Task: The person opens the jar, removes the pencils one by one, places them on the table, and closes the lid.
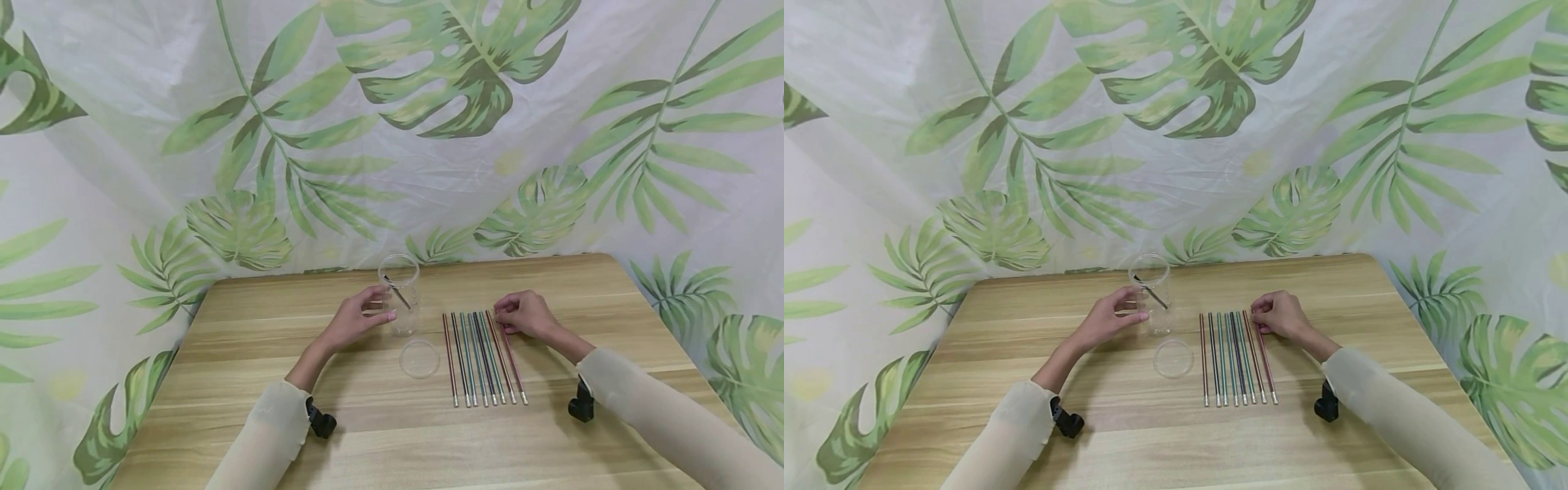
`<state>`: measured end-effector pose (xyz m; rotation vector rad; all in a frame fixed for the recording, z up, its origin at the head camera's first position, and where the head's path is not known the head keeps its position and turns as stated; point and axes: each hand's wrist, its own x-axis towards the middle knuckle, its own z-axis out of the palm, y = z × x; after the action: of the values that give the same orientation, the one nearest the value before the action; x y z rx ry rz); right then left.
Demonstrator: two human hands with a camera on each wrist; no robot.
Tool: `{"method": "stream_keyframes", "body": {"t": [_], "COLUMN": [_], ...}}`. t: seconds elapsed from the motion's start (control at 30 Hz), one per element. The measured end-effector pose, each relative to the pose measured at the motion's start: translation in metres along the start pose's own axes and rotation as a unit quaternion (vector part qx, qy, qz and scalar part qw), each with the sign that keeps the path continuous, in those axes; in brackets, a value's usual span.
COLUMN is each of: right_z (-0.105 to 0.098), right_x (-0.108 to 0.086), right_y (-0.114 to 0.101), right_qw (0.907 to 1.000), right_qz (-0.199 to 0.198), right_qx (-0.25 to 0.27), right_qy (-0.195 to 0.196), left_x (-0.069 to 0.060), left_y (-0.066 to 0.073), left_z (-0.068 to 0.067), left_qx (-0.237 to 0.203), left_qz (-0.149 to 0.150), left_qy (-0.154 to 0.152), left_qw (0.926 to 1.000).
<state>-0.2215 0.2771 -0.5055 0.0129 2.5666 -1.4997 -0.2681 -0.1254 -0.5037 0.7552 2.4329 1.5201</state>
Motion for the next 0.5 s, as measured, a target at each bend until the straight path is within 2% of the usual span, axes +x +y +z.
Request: {"method": "stream_keyframes", "body": {"t": [0.5], "right_z": [0.0044], "right_x": [0.0025], "right_y": [0.0015], "right_qw": [0.9995], "right_qz": [-0.013], "right_qx": [-0.029], "right_qy": [0.009], "left_x": [-0.0006], "left_y": [-0.0005], "left_z": [0.0010], "left_qx": [-0.006], "left_qz": [-0.001], "left_qy": [0.001], "left_qw": [1.0000]}}
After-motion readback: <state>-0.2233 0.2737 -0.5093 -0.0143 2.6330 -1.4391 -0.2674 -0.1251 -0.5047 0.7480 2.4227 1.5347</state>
